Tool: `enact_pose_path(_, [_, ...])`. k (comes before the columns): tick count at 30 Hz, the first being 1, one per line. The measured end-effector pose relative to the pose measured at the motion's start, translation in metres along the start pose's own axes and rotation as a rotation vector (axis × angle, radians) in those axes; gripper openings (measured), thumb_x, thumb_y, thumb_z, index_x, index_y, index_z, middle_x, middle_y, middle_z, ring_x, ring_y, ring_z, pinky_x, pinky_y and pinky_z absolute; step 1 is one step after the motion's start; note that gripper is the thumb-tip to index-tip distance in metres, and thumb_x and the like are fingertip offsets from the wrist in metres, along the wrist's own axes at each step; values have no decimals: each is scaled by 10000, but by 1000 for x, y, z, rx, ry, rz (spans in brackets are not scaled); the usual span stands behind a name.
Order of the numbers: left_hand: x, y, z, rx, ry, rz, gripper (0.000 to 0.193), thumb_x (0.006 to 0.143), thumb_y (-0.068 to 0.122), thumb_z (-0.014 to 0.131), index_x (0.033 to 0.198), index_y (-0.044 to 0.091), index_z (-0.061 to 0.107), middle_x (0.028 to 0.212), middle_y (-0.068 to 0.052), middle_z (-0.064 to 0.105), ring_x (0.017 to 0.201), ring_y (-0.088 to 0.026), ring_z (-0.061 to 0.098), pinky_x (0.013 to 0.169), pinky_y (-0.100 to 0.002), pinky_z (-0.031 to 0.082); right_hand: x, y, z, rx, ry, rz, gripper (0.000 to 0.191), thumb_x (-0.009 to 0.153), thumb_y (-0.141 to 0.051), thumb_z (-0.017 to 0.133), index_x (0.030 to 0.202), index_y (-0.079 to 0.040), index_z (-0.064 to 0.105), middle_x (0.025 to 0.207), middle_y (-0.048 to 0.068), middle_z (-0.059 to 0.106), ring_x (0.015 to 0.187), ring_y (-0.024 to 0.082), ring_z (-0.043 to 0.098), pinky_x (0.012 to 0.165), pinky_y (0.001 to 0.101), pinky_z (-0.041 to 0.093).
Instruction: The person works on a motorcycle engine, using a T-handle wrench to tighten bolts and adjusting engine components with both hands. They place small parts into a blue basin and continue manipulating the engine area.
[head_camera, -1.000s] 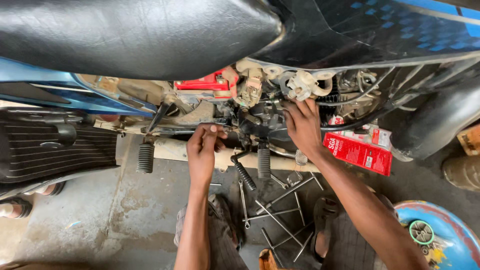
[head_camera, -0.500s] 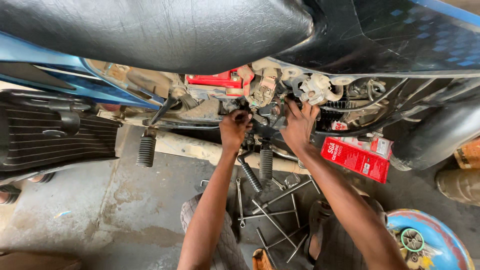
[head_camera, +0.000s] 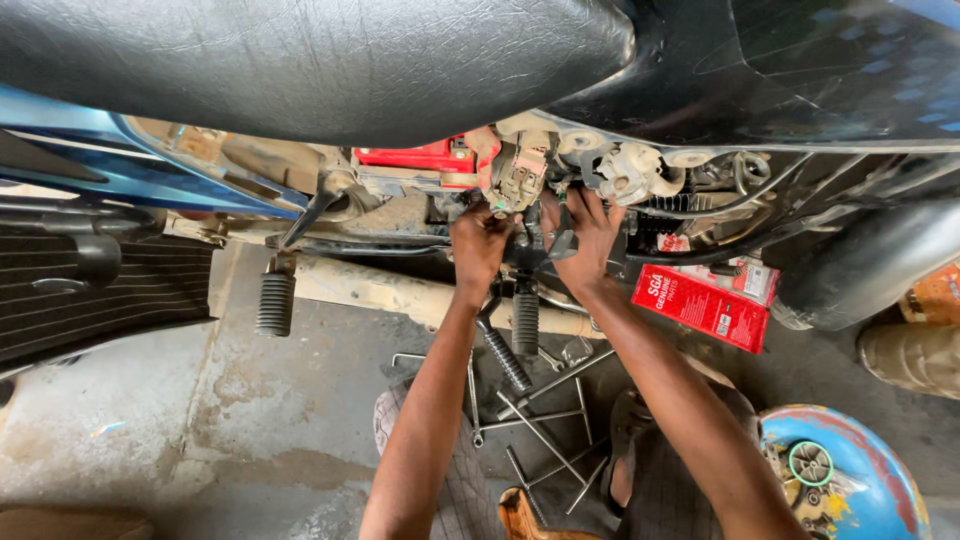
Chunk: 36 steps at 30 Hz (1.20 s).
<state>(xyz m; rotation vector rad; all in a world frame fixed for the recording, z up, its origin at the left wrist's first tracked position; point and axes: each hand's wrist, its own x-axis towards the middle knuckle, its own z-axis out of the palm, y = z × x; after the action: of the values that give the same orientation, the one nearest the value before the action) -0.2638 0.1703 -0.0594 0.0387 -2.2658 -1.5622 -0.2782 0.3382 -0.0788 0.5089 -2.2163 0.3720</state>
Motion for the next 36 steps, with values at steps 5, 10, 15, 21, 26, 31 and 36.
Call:
enact_pose_path(5, [4, -4, 1, -52, 0, 57, 238, 783, 110, 856, 990, 21, 778, 871, -143, 786, 675, -177, 721, 656, -330, 558, 8, 2, -9, 20, -108, -10, 211, 1025, -241, 636, 1214, -195, 719, 1154, 146, 687, 1105, 312, 625, 915, 500, 404])
enact_pose_path(10, [5, -7, 3, -21, 14, 16, 241, 783, 134, 879, 949, 1, 765, 829, -164, 775, 647, -226, 714, 649, -358, 552, 12, -1, -11, -7, -151, -14, 225, 1013, -214, 651, 1225, -194, 724, 1192, 162, 704, 1139, 317, 626, 906, 514, 413])
enact_pose_path(15, [7, -5, 7, 52, 66, 85, 243, 775, 163, 904, 934, 18, 792, 847, -188, 769, 713, -267, 747, 656, -379, 567, 15, -9, -17, 47, -115, 22, 306, 869, -105, 699, 1162, -182, 743, 1206, 143, 697, 1162, 332, 618, 977, 555, 412])
enact_pose_path(21, [5, 2, 10, -19, 75, 85, 236, 783, 147, 856, 974, 25, 790, 886, -172, 779, 729, -262, 777, 670, -368, 583, 17, -12, -21, 98, -118, 28, 393, 746, -17, 707, 1109, -161, 747, 1200, 132, 686, 1157, 347, 600, 965, 544, 387])
enact_pose_path(26, [7, 6, 13, 14, 92, 81, 268, 783, 96, 835, 1031, 17, 769, 978, -212, 755, 868, -354, 754, 741, -412, 576, 15, -11, -15, 96, -97, 37, 284, 775, 0, 701, 1035, -113, 697, 1124, 147, 664, 1104, 344, 583, 918, 517, 370])
enact_pose_path(31, [7, 5, 18, 22, 118, 113, 299, 794, 15, 744, 1093, 23, 746, 1087, -225, 737, 1021, -410, 716, 856, -452, 575, 18, -14, -16, 108, -143, 66, 218, 821, 19, 703, 998, -90, 641, 1038, 136, 638, 1072, 332, 578, 910, 520, 361])
enact_pose_path(36, [12, 8, 12, -25, 87, 136, 323, 791, 51, 768, 1110, 30, 728, 1104, -208, 742, 1030, -387, 725, 863, -430, 581, 21, -12, -35, 202, -168, 33, 490, 661, 77, 624, 1124, -71, 680, 1180, 153, 662, 1163, 353, 578, 907, 516, 374])
